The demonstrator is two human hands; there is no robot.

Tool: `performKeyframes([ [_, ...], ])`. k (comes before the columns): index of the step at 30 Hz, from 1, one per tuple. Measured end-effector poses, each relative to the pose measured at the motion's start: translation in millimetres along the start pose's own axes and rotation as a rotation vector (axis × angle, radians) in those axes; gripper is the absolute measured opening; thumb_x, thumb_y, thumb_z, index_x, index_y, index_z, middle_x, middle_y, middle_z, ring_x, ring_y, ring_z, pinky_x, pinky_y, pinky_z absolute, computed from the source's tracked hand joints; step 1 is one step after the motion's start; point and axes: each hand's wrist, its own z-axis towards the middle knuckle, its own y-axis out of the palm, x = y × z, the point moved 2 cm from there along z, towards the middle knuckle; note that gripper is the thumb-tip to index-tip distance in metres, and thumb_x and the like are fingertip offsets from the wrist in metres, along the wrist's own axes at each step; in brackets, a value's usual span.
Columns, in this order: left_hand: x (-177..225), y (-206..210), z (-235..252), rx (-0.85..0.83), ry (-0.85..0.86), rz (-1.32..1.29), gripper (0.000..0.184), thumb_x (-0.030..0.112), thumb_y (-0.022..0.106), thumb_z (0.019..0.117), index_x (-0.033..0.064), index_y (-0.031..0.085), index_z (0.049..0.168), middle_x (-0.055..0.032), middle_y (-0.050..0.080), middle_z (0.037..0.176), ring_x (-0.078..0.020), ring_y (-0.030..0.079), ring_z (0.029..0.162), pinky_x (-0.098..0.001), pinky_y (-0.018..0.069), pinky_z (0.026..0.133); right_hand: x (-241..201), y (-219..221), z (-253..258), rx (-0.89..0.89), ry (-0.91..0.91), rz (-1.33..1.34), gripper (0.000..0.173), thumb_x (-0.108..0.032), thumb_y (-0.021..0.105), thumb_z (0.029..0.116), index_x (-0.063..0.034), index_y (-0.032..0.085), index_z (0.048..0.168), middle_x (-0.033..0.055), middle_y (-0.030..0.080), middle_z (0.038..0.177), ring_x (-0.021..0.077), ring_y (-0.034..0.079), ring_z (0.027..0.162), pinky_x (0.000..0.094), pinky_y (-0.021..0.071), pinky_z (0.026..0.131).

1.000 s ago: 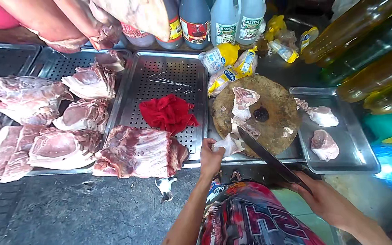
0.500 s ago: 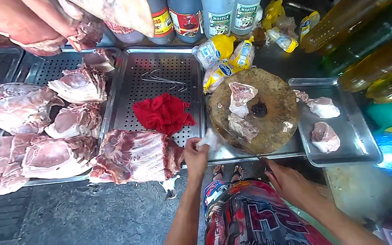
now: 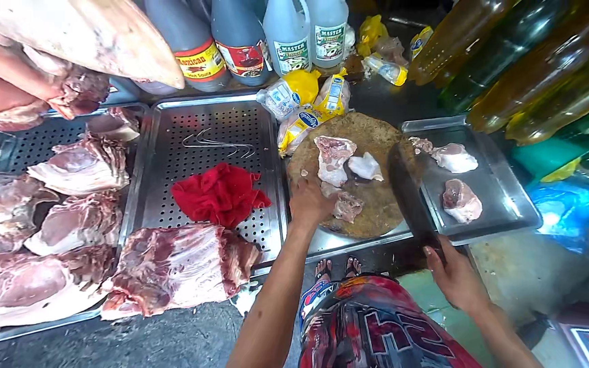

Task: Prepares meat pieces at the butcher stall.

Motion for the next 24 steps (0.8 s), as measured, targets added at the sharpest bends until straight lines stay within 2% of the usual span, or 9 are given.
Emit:
performKeyframes([
  [3,9.6,15.3,-14.4,-0.102,0.019,-0.012,0.069,0.049,0.075,0.0878,0.0031,0.057,0.137,-0.0227,0.056,0.138,-0.0374,0.057,0.128,-0.0545,0.0484,0.106,6.2,21.5,-0.3,0.033,-0.020,-0.052,0.051,-0.035,0.046,0.1037,-0.0009,0.056,0.140,0.0056,0.064,0.067,0.0177,0.061,0.053,0.0406,0.0550,0.053],
  [7,4.7,35.5,-36.2,-0.002,-0.058,-0.525,0.063,0.022,0.083,0.0826,-0.0003,0.050,0.131,-0.0207,0.066,0.115,-0.0290,0.067,0.105,-0.0477,0.0558,0.091,6.4,25.9,-3.1,0.067,-0.050,-0.094,0.050,-0.035,0.046,0.1032,-0.0003,0.058,0.137,0.0073,0.067,0.070,0.0198,0.065,0.057,0.0418,0.0560,0.056],
  [9,-7.7,36.5,-45.2,0.153,-0.142,-0.826,0.067,0.011,0.081,0.0841,-0.0030,0.042,0.137,-0.0211,0.063,0.114,-0.0260,0.069,0.094,-0.0422,0.0606,0.076,4.6,23.4,-1.8,0.067,-0.055,-0.073,0.051,-0.036,0.045,0.1031,-0.0007,0.060,0.137,0.0063,0.066,0.070,0.0174,0.064,0.056,0.0396,0.0558,0.055],
  [11,-25.1,33.6,-54.7,0.279,-0.263,-0.992,0.056,0.007,0.073,0.0892,0.0001,0.044,0.136,-0.0190,0.064,0.107,-0.0225,0.068,0.073,-0.0361,0.0573,0.053,-5.8,18.9,0.1,0.062,-0.067,-0.015,0.052,-0.039,0.045,0.1035,-0.0014,0.060,0.136,0.0020,0.065,0.069,0.0115,0.062,0.055,0.0338,0.0558,0.055],
  [15,-52.1,30.9,-71.5,0.304,-0.389,-1.004,0.030,0.008,0.066,0.0956,0.0012,0.053,0.122,-0.0156,0.067,0.096,-0.0201,0.067,0.063,-0.0332,0.0546,0.046,-66.4,5.2,15.1,0.170,-0.332,0.210,0.049,-0.038,0.045,0.1073,0.0042,0.057,0.130,-0.0003,0.063,0.071,0.0046,0.059,0.054,0.0266,0.0557,0.049],
  [19,-50.6,36.7,-77.5,0.357,-0.404,-1.047,0.024,0.005,0.066,0.0946,-0.0003,0.054,0.114,-0.0144,0.066,0.088,-0.0190,0.066,0.058,-0.0327,0.0552,0.043,-133.5,-0.4,27.9,0.224,-0.553,0.260,0.048,-0.041,0.043,0.1095,0.0014,0.053,0.131,0.0022,0.063,0.074,0.0046,0.060,0.058,0.0243,0.0559,0.053],
  [21,-49.4,38.3,-78.5,0.375,-0.405,-1.056,0.025,0.005,0.067,0.0938,-0.0007,0.054,0.114,-0.0143,0.065,0.088,-0.0194,0.066,0.058,-0.0335,0.0558,0.043,-137.7,16.0,33.4,0.098,-0.529,0.099,0.044,-0.033,0.047,0.1066,0.0011,0.059,0.132,0.0045,0.067,0.076,0.0102,0.063,0.059,0.0295,0.0570,0.056],
  [22,-49.2,38.4,-78.4,0.390,-0.398,-1.055,0.025,0.004,0.067,0.0931,-0.0007,0.054,0.114,-0.0139,0.065,0.087,-0.0191,0.066,0.058,-0.0335,0.0557,0.043,-132.0,30.2,37.3,-0.055,-0.444,-0.012,0.044,-0.031,0.048,0.1051,-0.0014,0.059,0.135,0.0063,0.069,0.076,0.0172,0.065,0.060,0.0374,0.0580,0.057],
  [24,-51.0,39.5,-80.1,0.423,-0.379,-1.046,0.025,0.004,0.068,0.0915,-0.0008,0.054,0.112,-0.0128,0.065,0.085,-0.0186,0.066,0.058,-0.0336,0.0559,0.044,-116.8,56.3,46.1,-0.424,-0.203,-0.186,0.047,-0.035,0.042,0.1082,-0.0111,0.050,0.148,0.0109,0.070,0.086,0.0295,0.070,0.075,0.0502,0.0586,0.072],
])
